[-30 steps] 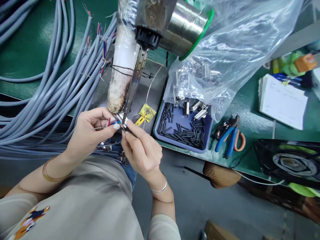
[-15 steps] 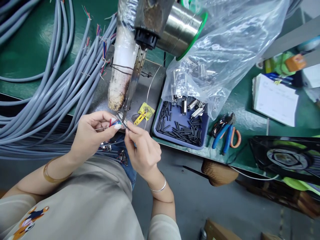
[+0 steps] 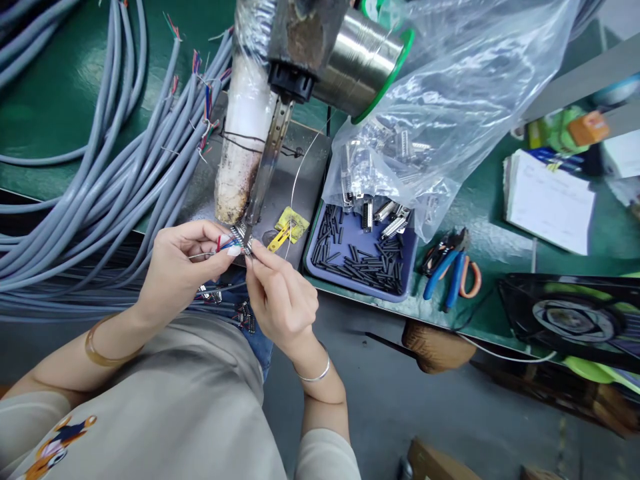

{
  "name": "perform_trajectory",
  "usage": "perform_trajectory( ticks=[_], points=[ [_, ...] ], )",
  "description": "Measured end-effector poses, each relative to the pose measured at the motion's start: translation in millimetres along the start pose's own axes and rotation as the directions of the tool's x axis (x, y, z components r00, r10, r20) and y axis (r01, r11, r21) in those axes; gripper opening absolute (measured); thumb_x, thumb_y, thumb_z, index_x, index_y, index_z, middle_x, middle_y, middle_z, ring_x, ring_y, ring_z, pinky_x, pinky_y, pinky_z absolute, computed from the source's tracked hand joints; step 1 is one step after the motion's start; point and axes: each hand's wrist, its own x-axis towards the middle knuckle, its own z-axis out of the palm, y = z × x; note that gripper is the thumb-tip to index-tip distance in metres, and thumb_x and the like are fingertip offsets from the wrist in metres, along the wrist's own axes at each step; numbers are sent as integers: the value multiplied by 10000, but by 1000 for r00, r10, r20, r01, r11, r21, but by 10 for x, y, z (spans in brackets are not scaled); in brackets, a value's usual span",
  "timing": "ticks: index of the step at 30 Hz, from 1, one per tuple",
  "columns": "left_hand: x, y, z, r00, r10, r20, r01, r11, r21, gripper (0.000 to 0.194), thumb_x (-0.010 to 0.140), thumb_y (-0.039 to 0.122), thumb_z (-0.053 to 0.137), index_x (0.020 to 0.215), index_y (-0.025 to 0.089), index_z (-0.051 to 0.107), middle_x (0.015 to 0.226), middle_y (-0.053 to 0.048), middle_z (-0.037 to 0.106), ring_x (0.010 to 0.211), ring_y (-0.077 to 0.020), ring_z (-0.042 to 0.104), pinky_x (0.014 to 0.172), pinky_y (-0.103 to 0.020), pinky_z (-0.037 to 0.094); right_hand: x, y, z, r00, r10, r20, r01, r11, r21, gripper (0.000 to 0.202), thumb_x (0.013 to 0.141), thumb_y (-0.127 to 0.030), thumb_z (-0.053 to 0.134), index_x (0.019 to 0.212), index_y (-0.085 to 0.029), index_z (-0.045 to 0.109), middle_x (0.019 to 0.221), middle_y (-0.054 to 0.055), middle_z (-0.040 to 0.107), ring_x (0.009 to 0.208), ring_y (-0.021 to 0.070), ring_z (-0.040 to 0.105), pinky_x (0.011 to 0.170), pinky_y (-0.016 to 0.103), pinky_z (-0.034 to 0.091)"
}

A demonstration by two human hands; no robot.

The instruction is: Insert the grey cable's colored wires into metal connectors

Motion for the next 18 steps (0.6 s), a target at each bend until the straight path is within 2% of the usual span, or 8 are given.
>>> perform_trajectory(
  ticks=[11, 18],
  points=[
    [33, 59, 18, 1000, 21, -15, -21, 1000, 14, 239, 684, 205, 871, 657, 148, 641, 596, 38, 607, 457, -32, 465, 409, -145, 368, 65, 4, 1, 999, -40, 4, 40, 998, -52, 154, 860, -70, 769, 955, -160, 688, 1050, 71, 823, 893, 141, 802, 832, 200, 643],
    [37, 80, -11, 999, -33, 13, 33, 999, 37, 235, 693, 205, 854, 640, 151, 632, 591, 35, 606, 459, -34, 452, 415, -150, 362, 62, -8, -22, 995, -94, 37, 97, 989, -113, 137, 858, -112, 786, 916, -179, 682, 1040, 77, 824, 834, 159, 807, 762, 211, 650]
  ],
)
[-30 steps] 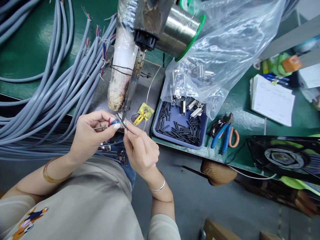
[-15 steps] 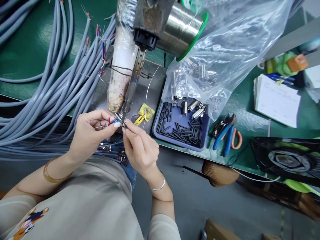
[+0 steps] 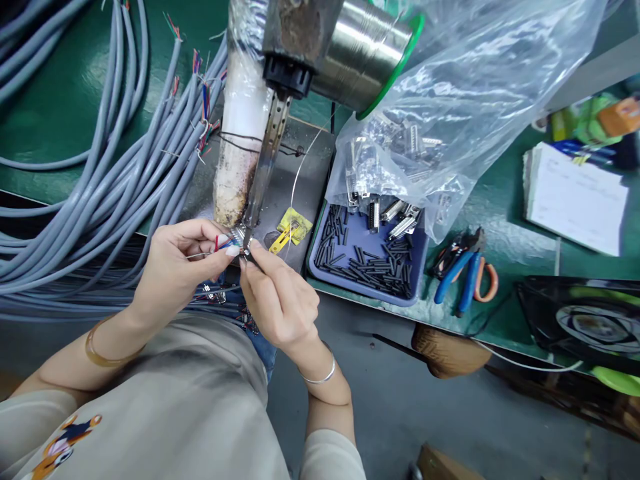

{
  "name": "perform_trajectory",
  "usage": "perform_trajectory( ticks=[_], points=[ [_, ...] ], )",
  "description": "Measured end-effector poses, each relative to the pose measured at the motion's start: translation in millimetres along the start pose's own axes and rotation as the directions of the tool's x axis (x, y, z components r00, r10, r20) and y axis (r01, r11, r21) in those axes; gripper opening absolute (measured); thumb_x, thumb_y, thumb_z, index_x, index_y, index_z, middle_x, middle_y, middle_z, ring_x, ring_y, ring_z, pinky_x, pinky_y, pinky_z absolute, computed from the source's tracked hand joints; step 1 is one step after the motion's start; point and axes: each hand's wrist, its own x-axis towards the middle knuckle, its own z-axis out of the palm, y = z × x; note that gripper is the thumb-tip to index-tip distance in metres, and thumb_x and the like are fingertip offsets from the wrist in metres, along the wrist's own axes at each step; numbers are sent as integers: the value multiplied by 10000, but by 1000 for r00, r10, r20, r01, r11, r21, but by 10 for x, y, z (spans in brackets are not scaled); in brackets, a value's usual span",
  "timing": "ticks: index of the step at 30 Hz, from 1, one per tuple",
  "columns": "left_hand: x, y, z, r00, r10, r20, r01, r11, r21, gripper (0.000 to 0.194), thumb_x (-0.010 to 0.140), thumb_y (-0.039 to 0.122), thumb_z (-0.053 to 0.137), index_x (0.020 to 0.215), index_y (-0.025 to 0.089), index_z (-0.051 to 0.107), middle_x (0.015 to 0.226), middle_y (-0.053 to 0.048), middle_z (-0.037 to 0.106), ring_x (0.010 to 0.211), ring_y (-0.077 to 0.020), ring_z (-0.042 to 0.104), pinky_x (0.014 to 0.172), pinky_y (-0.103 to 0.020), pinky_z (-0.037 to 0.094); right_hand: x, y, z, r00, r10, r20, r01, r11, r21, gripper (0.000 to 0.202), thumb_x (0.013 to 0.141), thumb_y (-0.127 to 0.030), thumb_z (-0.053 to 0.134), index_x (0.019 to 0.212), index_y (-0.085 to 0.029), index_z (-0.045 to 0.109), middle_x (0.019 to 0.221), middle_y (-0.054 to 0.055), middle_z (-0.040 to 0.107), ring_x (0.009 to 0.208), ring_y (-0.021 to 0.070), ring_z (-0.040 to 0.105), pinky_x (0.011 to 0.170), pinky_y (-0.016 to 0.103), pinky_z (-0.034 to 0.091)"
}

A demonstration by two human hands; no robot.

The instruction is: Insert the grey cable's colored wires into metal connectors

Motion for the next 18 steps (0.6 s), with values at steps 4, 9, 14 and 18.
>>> perform_trajectory(
  ticks=[4, 9, 14, 18],
  points=[
    [-4, -9, -5, 999, -42, 8, 42, 999, -23, 241, 664, 189, 862, 633, 151, 626, 628, 29, 628, 469, -34, 456, 426, -156, 371, -29, 0, 14, 1000, -30, 8, 30, 999, -13, 142, 867, -113, 775, 897, -198, 665, 1013, 69, 828, 788, 158, 804, 717, 219, 655],
    [-32, -27, -3, 997, -67, 27, 69, 995, -70, 225, 653, 145, 829, 618, 145, 606, 669, 15, 639, 520, -41, 494, 484, -156, 409, -83, 54, -67, 999, 21, 30, -23, 995, 99, 176, 864, -92, 758, 993, -189, 689, 1040, 64, 825, 822, 161, 804, 705, 224, 642],
    [-59, -64, -12, 993, -102, 59, 108, 988, -110, 195, 629, 70, 783, 607, 133, 599, 709, -2, 657, 595, -49, 533, 535, -143, 420, -118, 151, -204, 961, 174, -214, -80, 919, 386, 260, 961, -159, 608, 1184, -249, 708, 628, -55, 668, 423, 117, 573, 419, 271, 470],
    [-44, -68, -24, 991, -125, 49, 131, 982, -133, 227, 615, 97, 817, 603, 134, 593, 699, 3, 645, 583, -49, 529, 526, -150, 419, -132, 140, -181, 911, 226, -344, -103, 935, 340, 437, 946, -105, 617, 1356, -259, 604, 736, -49, 723, 476, 127, 638, 454, 278, 549]
  ],
)
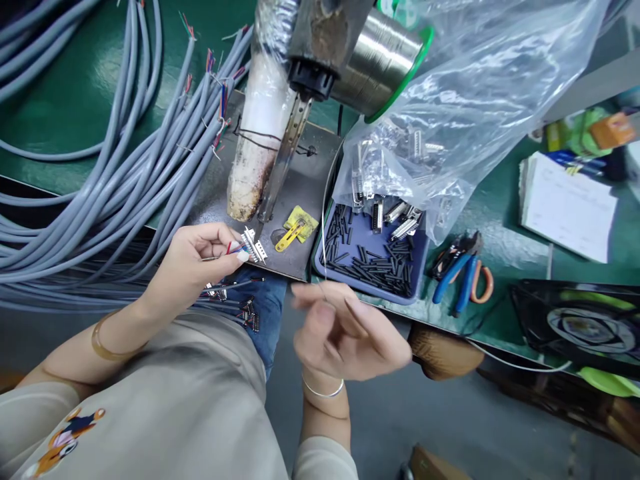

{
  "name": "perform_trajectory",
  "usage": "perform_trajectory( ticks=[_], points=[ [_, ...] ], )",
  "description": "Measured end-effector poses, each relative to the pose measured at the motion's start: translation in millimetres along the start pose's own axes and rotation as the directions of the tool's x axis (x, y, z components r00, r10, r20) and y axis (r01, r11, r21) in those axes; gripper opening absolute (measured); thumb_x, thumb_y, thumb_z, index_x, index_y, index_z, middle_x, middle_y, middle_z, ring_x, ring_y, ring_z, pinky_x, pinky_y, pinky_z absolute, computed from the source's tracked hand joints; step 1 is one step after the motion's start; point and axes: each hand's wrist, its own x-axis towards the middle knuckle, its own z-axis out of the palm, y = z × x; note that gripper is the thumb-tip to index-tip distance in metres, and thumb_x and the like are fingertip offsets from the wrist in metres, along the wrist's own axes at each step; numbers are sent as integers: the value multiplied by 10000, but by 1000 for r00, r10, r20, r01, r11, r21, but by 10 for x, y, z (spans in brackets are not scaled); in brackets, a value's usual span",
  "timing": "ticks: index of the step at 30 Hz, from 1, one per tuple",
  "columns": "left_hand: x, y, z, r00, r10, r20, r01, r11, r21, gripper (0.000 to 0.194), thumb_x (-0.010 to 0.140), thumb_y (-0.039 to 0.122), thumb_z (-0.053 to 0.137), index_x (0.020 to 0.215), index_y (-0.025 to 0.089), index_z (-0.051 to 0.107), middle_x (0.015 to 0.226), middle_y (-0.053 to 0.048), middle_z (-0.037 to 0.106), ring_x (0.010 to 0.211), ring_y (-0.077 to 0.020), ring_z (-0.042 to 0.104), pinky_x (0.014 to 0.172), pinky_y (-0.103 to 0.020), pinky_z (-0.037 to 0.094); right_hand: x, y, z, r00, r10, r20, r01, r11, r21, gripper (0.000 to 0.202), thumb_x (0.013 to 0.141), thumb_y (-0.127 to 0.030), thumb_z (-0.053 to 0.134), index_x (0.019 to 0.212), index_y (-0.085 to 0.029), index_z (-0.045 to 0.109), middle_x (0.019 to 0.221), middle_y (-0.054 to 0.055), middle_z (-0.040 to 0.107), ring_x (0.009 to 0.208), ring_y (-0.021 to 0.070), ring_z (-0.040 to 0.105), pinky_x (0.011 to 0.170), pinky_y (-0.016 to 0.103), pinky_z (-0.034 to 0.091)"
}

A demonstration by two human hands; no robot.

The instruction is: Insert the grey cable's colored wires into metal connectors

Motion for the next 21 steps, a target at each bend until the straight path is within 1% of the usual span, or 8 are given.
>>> perform_trajectory(
  ticks=[2, 3, 4, 5, 7, 10, 16, 21],
  points=[
    [20, 10, -1, 1000, -23, 9, 24, 1000, -14, 272, 604, 140, 859, 603, 139, 587, 680, 12, 638, 512, -33, 476, 466, -155, 378, -24, -22, 42, 993, 59, 99, -48, 993, -106, 390, 907, -60, 667, 1252, -240, 659, 860, -16, 794, 721, 177, 781, 674, 320, 669],
    [33, 16, 0, 999, -33, 18, 33, 999, -21, 294, 599, 164, 877, 603, 141, 584, 662, 18, 633, 477, -25, 444, 436, -158, 351, -32, -35, 65, 981, 89, 170, -64, 987, -145, 332, 894, -57, 690, 1175, -233, 683, 912, -6, 810, 816, 191, 801, 763, 330, 680],
    [46, 21, 4, 999, -39, 27, 40, 999, -27, 312, 596, 182, 891, 604, 143, 582, 637, 27, 623, 448, -18, 415, 413, -161, 325, -36, -47, 87, 964, 102, 245, -63, 985, -164, 270, 884, -61, 708, 1098, -226, 695, 954, 2, 818, 863, 191, 806, 807, 322, 678],
    [58, 24, 8, 999, -38, 35, 39, 999, -34, 324, 595, 192, 901, 604, 145, 580, 610, 36, 609, 428, -14, 396, 399, -161, 307, -35, -56, 107, 945, 105, 311, -54, 984, -167, 226, 876, -68, 725, 1038, -221, 691, 993, 10, 822, 881, 184, 806, 810, 302, 673],
    [80, 30, 19, 999, -19, 37, 21, 999, -44, 329, 598, 197, 908, 607, 148, 583, 562, 53, 578, 411, -12, 383, 388, -160, 292, -24, -63, 139, 920, 101, 380, -45, 987, -155, 191, 867, -76, 740, 976, -216, 669, 1046, 28, 821, 882, 168, 804, 768, 263, 663],
    [98, 37, 32, 1000, 5, 22, -4, 999, -38, 313, 615, 187, 894, 608, 152, 584, 534, 66, 551, 403, -12, 377, 386, -160, 292, 1, -51, 167, 921, 90, 378, -36, 988, -149, 179, 870, -78, 728, 943, -219, 647, 1060, 39, 820, 861, 162, 803, 748, 259, 660],
    [96, 56, 39, 1000, 20, 16, -20, 1000, -18, 285, 641, 166, 869, 619, 159, 585, 528, 63, 552, 395, -16, 375, 379, -161, 291, 43, -46, 172, 924, 100, 370, -51, 989, -139, 195, 866, -76, 727, 954, -231, 648, 1066, 32, 818, 854, 169, 802, 733, 276, 660],
    [92, 79, 49, 999, 32, 33, -30, 998, -55, 296, 638, 140, 871, 613, 159, 576, 521, 70, 535, 394, -15, 370, 384, -158, 299, 77, -88, 163, 923, 89, 374, -27, 986, -166, 198, 855, -71, 738, 918, -228, 635, 1050, 29, 824, 849, 166, 804, 712, 257, 648]
  ],
)
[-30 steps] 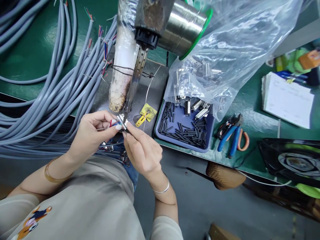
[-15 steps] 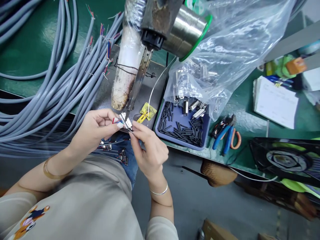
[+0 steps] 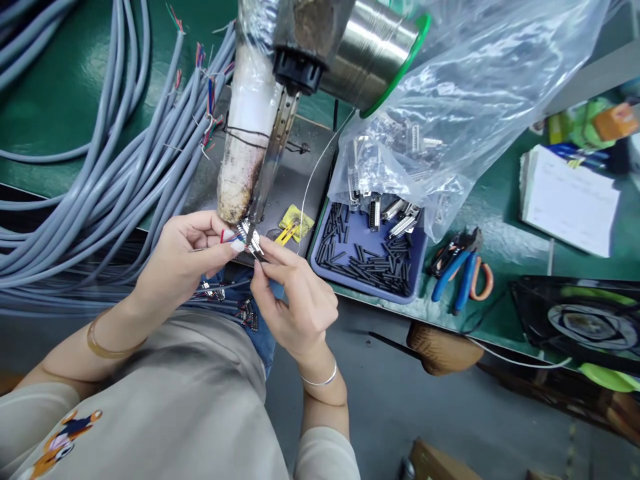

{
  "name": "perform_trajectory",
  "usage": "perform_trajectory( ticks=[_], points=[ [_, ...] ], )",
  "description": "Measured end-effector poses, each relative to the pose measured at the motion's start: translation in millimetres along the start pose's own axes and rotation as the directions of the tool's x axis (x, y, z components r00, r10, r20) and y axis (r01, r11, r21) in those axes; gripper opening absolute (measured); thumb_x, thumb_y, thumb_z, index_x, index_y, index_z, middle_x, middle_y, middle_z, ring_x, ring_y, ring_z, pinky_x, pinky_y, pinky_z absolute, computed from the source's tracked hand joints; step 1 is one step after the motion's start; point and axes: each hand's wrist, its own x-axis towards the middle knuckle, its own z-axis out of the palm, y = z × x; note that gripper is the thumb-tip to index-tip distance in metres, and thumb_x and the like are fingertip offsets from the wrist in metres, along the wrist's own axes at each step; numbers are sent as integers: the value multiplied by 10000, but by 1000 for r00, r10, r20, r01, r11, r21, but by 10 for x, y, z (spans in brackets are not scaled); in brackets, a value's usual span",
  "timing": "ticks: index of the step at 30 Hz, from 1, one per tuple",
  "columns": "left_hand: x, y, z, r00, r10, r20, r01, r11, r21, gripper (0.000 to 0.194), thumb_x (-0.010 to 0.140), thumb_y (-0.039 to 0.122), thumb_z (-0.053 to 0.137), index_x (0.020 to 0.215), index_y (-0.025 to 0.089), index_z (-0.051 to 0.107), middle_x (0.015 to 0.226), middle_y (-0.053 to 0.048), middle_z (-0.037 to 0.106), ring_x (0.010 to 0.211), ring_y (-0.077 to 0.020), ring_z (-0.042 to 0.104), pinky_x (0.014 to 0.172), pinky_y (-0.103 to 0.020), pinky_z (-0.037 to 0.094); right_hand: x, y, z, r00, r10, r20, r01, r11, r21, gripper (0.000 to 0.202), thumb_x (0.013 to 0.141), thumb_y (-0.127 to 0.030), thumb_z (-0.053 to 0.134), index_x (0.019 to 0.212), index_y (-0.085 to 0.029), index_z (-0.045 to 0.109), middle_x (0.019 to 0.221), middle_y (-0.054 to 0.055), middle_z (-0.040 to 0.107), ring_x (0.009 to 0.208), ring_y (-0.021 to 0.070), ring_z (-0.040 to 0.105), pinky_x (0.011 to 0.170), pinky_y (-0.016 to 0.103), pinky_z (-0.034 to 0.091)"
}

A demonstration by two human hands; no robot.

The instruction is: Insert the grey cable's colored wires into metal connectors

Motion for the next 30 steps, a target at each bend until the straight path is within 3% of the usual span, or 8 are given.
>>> perform_trajectory(
  ticks=[8, 12, 16, 20, 25, 30],
  points=[
    [1, -59, -47, 998, -68, 17, 67, 997, 49, 269, 611, 121, 836, 606, 155, 569, 585, 42, 580, 471, -32, 425, 434, -157, 339, -120, 34, -14, 991, -121, 51, 126, 986, -107, 166, 869, -103, 735, 894, -215, 616, 1072, 52, 825, 795, 143, 802, 655, 219, 621],
    [-71, -87, -38, 995, -81, 51, 75, 990, 118, 198, 620, 103, 770, 609, 150, 579, 630, 18, 592, 522, -48, 451, 462, -165, 347, -97, 67, -61, 999, -33, 27, 35, 997, -73, 153, 897, -116, 714, 955, -223, 622, 1013, 30, 830, 788, 159, 805, 640, 237, 628],
    [-147, -107, -20, 990, -82, 118, 59, 980, 191, 172, 639, 85, 723, 599, 146, 568, 617, 27, 561, 494, -33, 398, 447, -168, 307, -20, 70, -129, 991, 72, 111, -70, 997, -23, 108, 928, -147, 686, 938, -219, 606, 1003, 40, 825, 850, 174, 810, 600, 221, 608],
    [-127, -104, -22, 996, -64, 67, 55, 991, 118, 185, 639, 119, 760, 616, 152, 579, 577, 41, 553, 463, -31, 408, 428, -163, 313, -43, 40, -109, 978, 92, 189, -99, 995, 28, 106, 922, -147, 679, 926, -228, 610, 1030, 29, 824, 895, 178, 809, 685, 248, 647],
    [-43, -90, -38, 999, -52, 8, 51, 995, 88, 150, 674, 166, 769, 649, 160, 622, 468, 55, 517, 379, -41, 399, 370, -169, 287, -127, 30, -12, 992, 94, 82, -98, 994, 43, 140, 908, -127, 677, 953, -240, 606, 1092, 31, 820, 946, 179, 806, 728, 257, 662],
    [-5, -87, -29, 999, -43, 6, 43, 999, 28, 150, 650, 135, 753, 646, 158, 605, 434, 77, 487, 353, -31, 391, 364, -155, 294, -92, 42, 15, 993, 94, 76, -99, 993, 57, 144, 900, -121, 680, 934, -237, 604, 1093, 33, 820, 945, 193, 808, 744, 273, 674]
  ],
)
